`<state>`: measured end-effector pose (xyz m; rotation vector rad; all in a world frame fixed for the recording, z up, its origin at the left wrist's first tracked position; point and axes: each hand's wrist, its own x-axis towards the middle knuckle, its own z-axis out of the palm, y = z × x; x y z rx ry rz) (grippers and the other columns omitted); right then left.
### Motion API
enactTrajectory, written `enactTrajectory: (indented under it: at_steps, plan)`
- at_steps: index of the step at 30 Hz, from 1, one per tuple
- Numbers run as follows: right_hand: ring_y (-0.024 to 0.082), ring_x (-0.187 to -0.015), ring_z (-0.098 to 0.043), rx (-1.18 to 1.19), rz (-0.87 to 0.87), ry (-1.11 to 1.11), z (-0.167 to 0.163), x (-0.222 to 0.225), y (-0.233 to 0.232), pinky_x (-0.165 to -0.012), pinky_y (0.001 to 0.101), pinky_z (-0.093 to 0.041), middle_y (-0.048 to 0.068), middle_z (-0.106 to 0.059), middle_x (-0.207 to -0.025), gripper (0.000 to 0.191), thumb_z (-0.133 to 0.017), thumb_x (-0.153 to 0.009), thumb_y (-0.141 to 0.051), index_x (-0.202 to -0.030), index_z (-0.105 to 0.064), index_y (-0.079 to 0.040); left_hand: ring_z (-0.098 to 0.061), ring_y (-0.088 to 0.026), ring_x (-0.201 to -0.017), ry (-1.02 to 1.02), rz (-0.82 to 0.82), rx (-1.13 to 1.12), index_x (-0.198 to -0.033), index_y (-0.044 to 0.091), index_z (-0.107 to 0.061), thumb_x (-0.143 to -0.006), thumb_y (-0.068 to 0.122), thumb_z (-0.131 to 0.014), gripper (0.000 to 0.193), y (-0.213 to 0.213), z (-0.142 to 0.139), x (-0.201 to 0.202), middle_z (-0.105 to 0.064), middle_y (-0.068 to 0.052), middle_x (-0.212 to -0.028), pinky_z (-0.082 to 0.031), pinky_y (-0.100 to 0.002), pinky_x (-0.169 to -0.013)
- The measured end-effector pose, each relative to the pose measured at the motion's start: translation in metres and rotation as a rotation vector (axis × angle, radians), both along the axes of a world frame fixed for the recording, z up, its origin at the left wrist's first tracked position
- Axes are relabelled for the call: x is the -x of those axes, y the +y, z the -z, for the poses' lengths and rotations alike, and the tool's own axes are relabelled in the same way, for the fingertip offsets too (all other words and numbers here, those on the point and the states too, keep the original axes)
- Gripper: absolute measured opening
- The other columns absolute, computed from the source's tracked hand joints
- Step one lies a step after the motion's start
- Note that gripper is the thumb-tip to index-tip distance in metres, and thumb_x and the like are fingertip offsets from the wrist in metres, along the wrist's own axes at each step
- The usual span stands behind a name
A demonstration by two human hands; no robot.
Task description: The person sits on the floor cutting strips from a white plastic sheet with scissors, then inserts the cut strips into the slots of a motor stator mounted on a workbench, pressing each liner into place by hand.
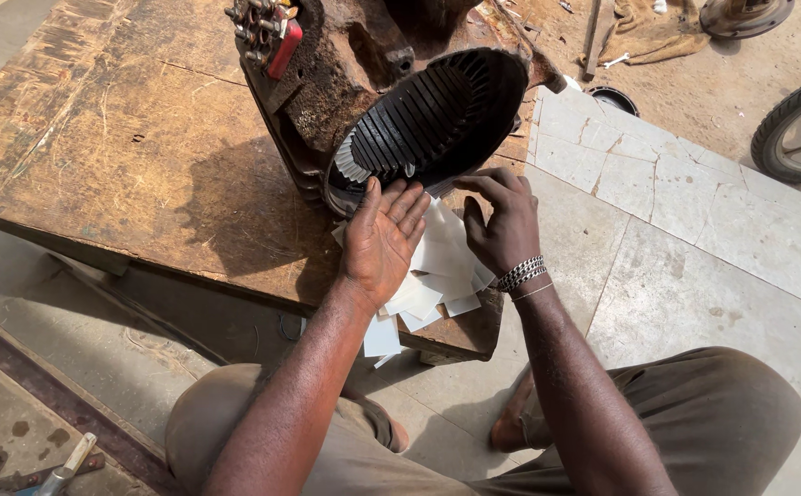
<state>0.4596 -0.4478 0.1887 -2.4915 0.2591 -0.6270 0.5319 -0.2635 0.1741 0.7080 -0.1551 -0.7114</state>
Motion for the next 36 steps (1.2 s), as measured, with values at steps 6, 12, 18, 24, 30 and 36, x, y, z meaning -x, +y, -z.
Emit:
enactTrajectory:
  at_steps: [6,12,18,24,30,36]
  plan:
    - [0.026,-0.095,-0.065,0.076,0.052,0.332,0.006,-0.014,-0.015,-0.086,0.0412,-0.053,0.009,-0.067,-0.104,0.038,-0.078,-0.086,-0.046,-0.111,-0.079,-0.017,-0.033,-0.029,-0.153,-0.105,-0.1,-0.157,-0.159,0.0,-0.02,-0.098,0.052,-0.052,0.086,-0.001,-0.001,-0.003,-0.034,-0.021,-0.162,-0.023,-0.044,-0.127]
    - [0.02,-0.082,-0.07,-0.071,0.034,0.27,0.022,-0.029,-0.011,-0.075,0.0358,-0.056,0.004,-0.075,-0.092,0.027,-0.081,-0.086,-0.038,-0.097,-0.08,-0.014,-0.052,-0.027,-0.141,-0.345,-0.223,-0.448,-0.142,0.001,-0.051,-0.096,0.031,-0.065,0.056,-0.003,-0.007,0.005,-0.059,-0.017,-0.141,-0.043,-0.042,-0.118]
    - [0.009,-0.086,-0.068,-0.716,-0.255,-0.022,0.016,-0.026,-0.03,-0.075,0.025,-0.055,0.001,-0.074,-0.093,0.016,-0.08,-0.093,-0.016,-0.102,-0.074,-0.004,-0.059,-0.026,-0.137,-0.594,-0.332,-0.389,-0.136,-0.004,-0.056,-0.099,0.014,-0.066,0.042,0.0,-0.006,0.004,-0.062,-0.019,-0.136,-0.051,-0.039,-0.116]
    - [0.006,-0.09,-0.062,-0.998,-0.382,-0.494,-0.007,-0.018,-0.023,-0.078,0.0213,-0.05,0.002,-0.07,-0.108,0.015,-0.072,-0.108,-0.014,-0.118,-0.07,-0.003,-0.068,-0.022,-0.122,-0.772,-0.435,-0.412,-0.13,-0.002,-0.063,-0.102,0.005,-0.062,0.029,-0.002,-0.013,0.005,-0.069,-0.014,-0.126,-0.057,-0.035,-0.107]
    - [0.007,-0.087,-0.063,-0.807,-0.401,-0.251,-0.025,-0.017,-0.017,-0.077,0.0229,-0.051,0.004,-0.072,-0.1,0.019,-0.073,-0.104,-0.016,-0.115,-0.072,-0.001,-0.075,-0.015,-0.103,-1.052,-0.462,-0.489,-0.127,0.008,-0.07,-0.104,0.007,-0.066,0.023,0.008,-0.041,0.01,-0.073,-0.006,-0.111,-0.066,-0.027,-0.089]
    - [0.012,-0.095,-0.071,-0.693,-0.584,-0.033,-0.03,-0.014,-0.014,-0.084,0.0269,-0.059,0.007,-0.076,-0.102,0.023,-0.073,-0.101,-0.019,-0.113,-0.075,0.0,-0.076,-0.015,-0.099,-1.316,-0.279,-0.424,-0.111,0.009,-0.077,-0.09,0.004,-0.079,0.022,0.023,-0.062,-0.001,-0.077,-0.005,-0.103,-0.065,-0.027,-0.086]
